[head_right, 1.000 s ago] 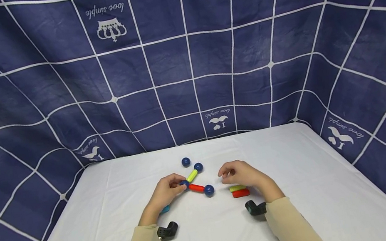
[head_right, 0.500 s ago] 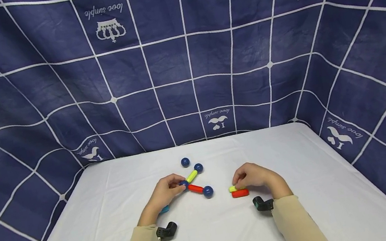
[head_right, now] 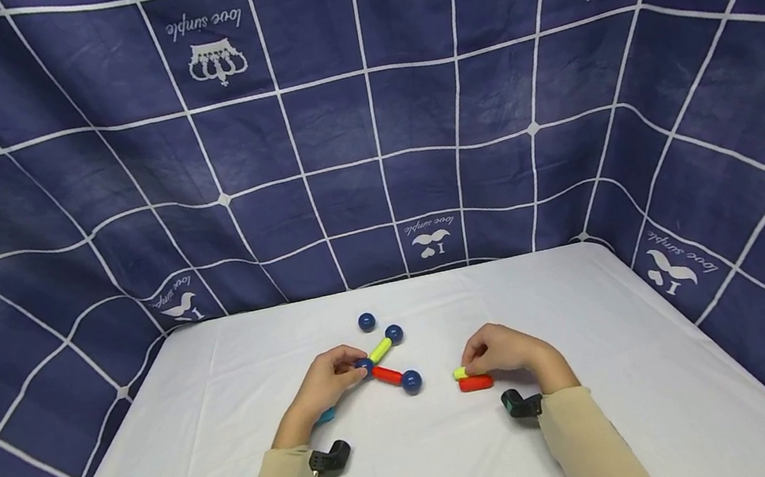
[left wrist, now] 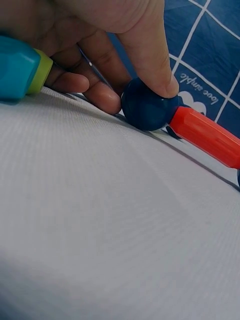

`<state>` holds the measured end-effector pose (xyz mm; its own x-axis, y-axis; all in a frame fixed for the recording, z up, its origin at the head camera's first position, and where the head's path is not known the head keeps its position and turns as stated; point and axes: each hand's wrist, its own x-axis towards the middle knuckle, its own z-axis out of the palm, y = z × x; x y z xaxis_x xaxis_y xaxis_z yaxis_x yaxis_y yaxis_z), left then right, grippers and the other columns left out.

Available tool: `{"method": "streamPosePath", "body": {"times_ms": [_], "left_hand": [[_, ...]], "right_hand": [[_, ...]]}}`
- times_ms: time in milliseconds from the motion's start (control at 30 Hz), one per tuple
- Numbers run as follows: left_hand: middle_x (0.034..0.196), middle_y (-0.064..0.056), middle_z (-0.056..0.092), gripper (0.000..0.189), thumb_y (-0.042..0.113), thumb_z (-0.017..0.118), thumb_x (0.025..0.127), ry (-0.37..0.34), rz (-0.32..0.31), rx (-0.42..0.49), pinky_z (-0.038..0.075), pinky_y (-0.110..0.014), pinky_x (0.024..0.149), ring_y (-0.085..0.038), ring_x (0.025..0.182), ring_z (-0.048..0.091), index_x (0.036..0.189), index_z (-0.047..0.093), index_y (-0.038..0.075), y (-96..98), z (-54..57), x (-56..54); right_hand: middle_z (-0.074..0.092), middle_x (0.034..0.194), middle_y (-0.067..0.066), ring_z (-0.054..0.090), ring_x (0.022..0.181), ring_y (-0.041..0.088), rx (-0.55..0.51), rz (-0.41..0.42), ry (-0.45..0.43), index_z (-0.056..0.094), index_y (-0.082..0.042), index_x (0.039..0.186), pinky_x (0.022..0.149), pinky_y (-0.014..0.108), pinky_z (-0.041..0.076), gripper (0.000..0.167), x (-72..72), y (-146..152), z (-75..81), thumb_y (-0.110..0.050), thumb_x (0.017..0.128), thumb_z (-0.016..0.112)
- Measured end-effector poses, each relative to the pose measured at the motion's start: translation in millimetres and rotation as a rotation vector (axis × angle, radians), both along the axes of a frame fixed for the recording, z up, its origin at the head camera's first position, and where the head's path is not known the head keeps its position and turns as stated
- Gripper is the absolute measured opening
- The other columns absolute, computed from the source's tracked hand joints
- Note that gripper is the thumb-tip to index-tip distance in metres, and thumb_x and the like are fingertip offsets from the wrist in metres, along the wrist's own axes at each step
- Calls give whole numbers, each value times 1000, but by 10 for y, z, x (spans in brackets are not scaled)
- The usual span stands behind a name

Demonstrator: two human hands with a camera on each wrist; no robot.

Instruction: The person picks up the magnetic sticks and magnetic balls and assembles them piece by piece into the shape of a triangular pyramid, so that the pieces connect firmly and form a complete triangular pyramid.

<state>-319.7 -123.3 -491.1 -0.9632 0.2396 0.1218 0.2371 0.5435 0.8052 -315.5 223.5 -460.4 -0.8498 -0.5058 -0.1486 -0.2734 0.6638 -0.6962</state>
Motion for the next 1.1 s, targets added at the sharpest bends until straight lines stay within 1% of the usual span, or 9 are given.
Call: {"method": "streamPosePath", "body": {"times_ms": [167,300,400,500,600,700,800,967,1100], "left_hand": [[91,0,68,20,14,76,88,-1,-4,4,46,-24,70,-13,79,55,108,73,16,0,-1,6],[91,0,67,20,15,76,88,-7,-5,4,45,-24,70,-13,78,54,108,73,16,6,2,10],[91,0,67,21,16,76,88,-7,-9,1,46,-25,70,-13,78,55,108,73,16,6,5,14],[92,0,68,21,15,76,88,-6,-10,0,46,-25,70,-13,79,55,108,73,16,4,11,15],[93,-1,69,20,14,76,88,-5,-5,0,46,-24,70,-13,79,55,108,73,15,3,14,14],[92,0,69,20,14,76,88,-5,-6,-3,46,-24,70,-13,78,55,108,73,15,-1,10,10],[92,-1,68,21,14,76,88,-7,-10,-4,46,-25,70,-13,78,55,108,73,16,2,7,6],[92,-1,68,21,14,76,88,-7,-7,-7,46,-25,71,-13,78,55,108,73,16,0,8,13],[92,-1,69,21,15,76,88,-7,-5,-15,47,-26,71,-13,79,55,109,73,15,-7,14,17]], "right_hand": [[65,80,-2,54,79,17,-48,-61,15,73,-11,93,73,30,46,9,-21,9,-34,-17,87,74],[68,88,2,58,80,17,-116,-131,37,73,-8,101,72,28,50,15,-47,15,-59,-17,89,71],[71,96,4,59,82,17,-152,-190,66,74,-9,107,74,28,51,21,-64,-11,-47,-22,91,71],[72,104,5,59,86,17,-186,-264,82,74,-11,111,76,29,51,25,-90,-81,-26,-26,92,72],[72,108,8,60,86,17,-224,-331,73,74,-9,113,76,29,52,28,-120,-200,-19,-27,92,72],[72,104,9,61,81,17,-243,-387,49,74,-6,112,72,28,52,29,-157,-350,-23,-27,92,71],[72,98,6,61,76,16,-237,-431,18,74,-6,111,69,27,50,27,-188,-510,-24,-25,91,71],[69,88,4,59,73,16,-218,-445,-26,76,-7,105,67,26,48,22,-232,-757,-53,-23,91,72],[68,86,4,58,70,14,-214,-451,-42,76,-8,100,64,24,48,19,-257,-900,-94,-22,88,74]]}}
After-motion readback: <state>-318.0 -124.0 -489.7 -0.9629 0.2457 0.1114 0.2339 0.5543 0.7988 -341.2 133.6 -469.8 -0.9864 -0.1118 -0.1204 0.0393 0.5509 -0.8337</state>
